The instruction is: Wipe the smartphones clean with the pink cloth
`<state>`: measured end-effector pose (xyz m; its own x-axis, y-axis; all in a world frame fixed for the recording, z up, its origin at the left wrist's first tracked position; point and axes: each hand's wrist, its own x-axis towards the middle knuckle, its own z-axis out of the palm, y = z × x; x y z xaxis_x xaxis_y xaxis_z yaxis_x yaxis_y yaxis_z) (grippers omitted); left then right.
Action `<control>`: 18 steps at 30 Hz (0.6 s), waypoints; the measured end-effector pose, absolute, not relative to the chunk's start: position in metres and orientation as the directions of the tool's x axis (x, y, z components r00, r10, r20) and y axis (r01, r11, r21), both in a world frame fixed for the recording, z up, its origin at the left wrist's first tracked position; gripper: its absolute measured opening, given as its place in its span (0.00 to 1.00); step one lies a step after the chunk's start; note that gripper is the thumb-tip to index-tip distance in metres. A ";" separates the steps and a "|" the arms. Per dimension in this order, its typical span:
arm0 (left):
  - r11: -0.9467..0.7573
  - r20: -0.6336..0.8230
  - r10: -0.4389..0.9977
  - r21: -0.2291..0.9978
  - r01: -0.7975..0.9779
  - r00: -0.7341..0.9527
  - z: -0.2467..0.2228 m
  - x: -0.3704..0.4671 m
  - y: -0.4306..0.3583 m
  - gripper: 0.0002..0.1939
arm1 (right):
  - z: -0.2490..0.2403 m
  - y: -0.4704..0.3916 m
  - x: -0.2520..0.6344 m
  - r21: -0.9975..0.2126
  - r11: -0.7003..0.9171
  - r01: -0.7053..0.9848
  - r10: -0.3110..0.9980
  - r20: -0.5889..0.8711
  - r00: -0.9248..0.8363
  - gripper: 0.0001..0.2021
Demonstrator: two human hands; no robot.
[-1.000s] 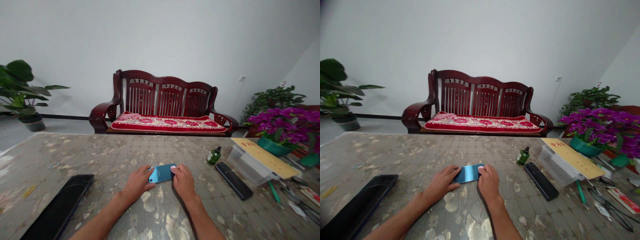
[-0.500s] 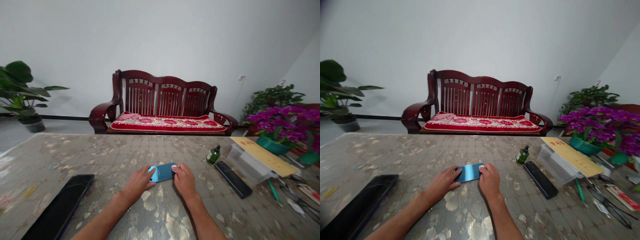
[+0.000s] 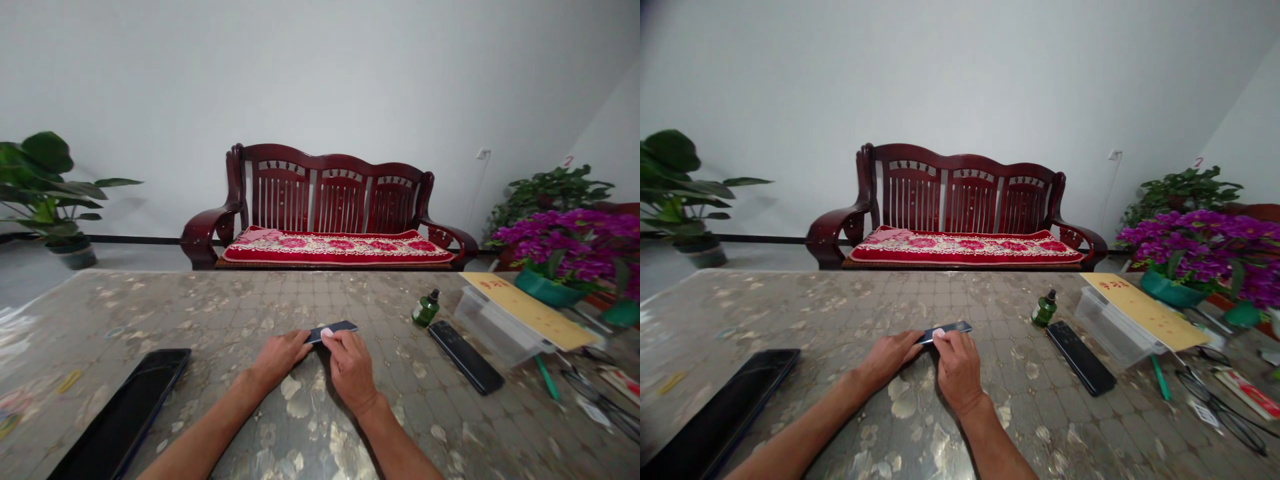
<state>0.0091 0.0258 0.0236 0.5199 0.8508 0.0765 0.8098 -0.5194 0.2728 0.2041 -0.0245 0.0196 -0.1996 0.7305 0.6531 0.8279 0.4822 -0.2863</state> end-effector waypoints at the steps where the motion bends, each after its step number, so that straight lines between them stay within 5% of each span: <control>1: -0.531 0.069 0.843 0.268 0.804 0.534 0.025 0.008 0.028 0.12 | 0.019 -0.024 0.204 -0.280 0.491 0.825 0.726 0.655 -0.210 0.19; 7: -0.544 0.017 0.831 0.228 0.807 0.556 0.032 0.006 0.034 0.12 | 0.018 -0.013 0.219 -0.338 0.447 0.828 0.724 0.681 -0.112 0.20; 18: -0.566 -0.015 0.808 0.257 0.784 0.588 0.033 0.001 0.045 0.15 | -0.007 0.022 0.256 -0.819 0.318 0.478 0.809 0.497 0.313 0.16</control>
